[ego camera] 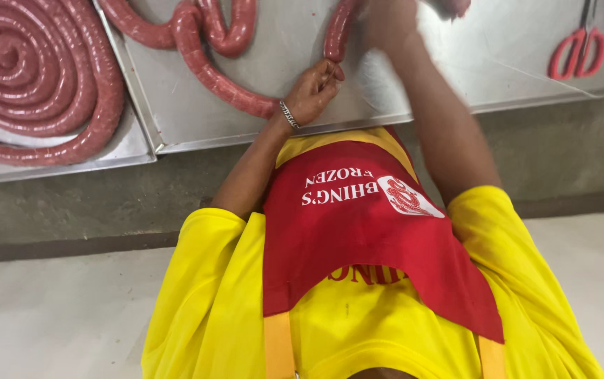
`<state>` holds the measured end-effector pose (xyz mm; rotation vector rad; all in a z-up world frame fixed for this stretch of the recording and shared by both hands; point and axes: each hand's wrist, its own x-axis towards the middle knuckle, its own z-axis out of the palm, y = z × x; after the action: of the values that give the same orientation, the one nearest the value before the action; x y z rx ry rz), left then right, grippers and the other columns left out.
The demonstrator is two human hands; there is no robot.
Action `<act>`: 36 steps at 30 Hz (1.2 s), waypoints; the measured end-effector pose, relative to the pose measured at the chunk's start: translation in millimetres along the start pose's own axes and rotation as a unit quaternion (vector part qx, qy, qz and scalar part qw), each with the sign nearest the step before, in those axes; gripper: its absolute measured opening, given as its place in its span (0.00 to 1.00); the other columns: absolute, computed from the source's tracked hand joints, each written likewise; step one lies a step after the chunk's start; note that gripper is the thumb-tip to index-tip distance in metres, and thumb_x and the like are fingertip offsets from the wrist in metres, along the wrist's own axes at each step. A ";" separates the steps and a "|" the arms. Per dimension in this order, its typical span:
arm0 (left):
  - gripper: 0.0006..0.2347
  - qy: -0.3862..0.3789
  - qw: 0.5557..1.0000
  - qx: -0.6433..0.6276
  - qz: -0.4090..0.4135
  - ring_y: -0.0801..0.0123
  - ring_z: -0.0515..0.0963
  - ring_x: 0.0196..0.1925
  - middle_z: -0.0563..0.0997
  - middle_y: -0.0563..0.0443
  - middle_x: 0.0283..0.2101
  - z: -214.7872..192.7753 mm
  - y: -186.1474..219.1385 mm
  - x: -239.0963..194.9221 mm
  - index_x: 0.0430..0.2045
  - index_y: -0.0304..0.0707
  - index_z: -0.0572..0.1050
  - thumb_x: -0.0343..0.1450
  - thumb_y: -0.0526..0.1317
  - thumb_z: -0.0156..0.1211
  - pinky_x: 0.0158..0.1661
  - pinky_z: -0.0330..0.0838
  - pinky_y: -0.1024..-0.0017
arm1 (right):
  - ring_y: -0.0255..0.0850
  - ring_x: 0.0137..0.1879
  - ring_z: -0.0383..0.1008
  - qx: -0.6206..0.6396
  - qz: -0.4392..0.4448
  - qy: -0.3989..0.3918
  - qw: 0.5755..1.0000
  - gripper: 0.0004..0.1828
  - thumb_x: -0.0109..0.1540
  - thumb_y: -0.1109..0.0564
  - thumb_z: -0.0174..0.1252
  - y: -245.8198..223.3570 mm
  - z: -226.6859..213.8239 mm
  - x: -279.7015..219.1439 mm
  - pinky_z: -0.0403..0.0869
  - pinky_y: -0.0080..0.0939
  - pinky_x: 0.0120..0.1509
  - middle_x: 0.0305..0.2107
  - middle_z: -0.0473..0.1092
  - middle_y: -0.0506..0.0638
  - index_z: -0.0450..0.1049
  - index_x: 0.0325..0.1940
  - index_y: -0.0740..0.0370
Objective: The person sections links of sausage by twisting the casing at intervals, tying segments with string, and cutting the string with scissors.
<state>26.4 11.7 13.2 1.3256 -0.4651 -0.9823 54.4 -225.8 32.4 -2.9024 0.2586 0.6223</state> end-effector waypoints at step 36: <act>0.12 0.135 0.966 -0.210 -0.071 0.83 0.55 0.16 0.61 0.62 0.20 10.2 6.2 -2.4 0.32 0.40 0.68 0.81 0.47 0.46 0.16 0.50 0.80 | 0.36 0.60 0.68 0.878 -0.082 0.272 0.385 0.09 0.76 0.50 0.55 76.5 -13.2 -293.7 0.73 0.40 0.56 0.52 0.71 0.46 0.76 0.54 0.56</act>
<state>19.2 7.3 22.0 1.0927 0.0510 -0.9368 -219.7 -263.3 157.9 -0.7644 0.3296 -0.5555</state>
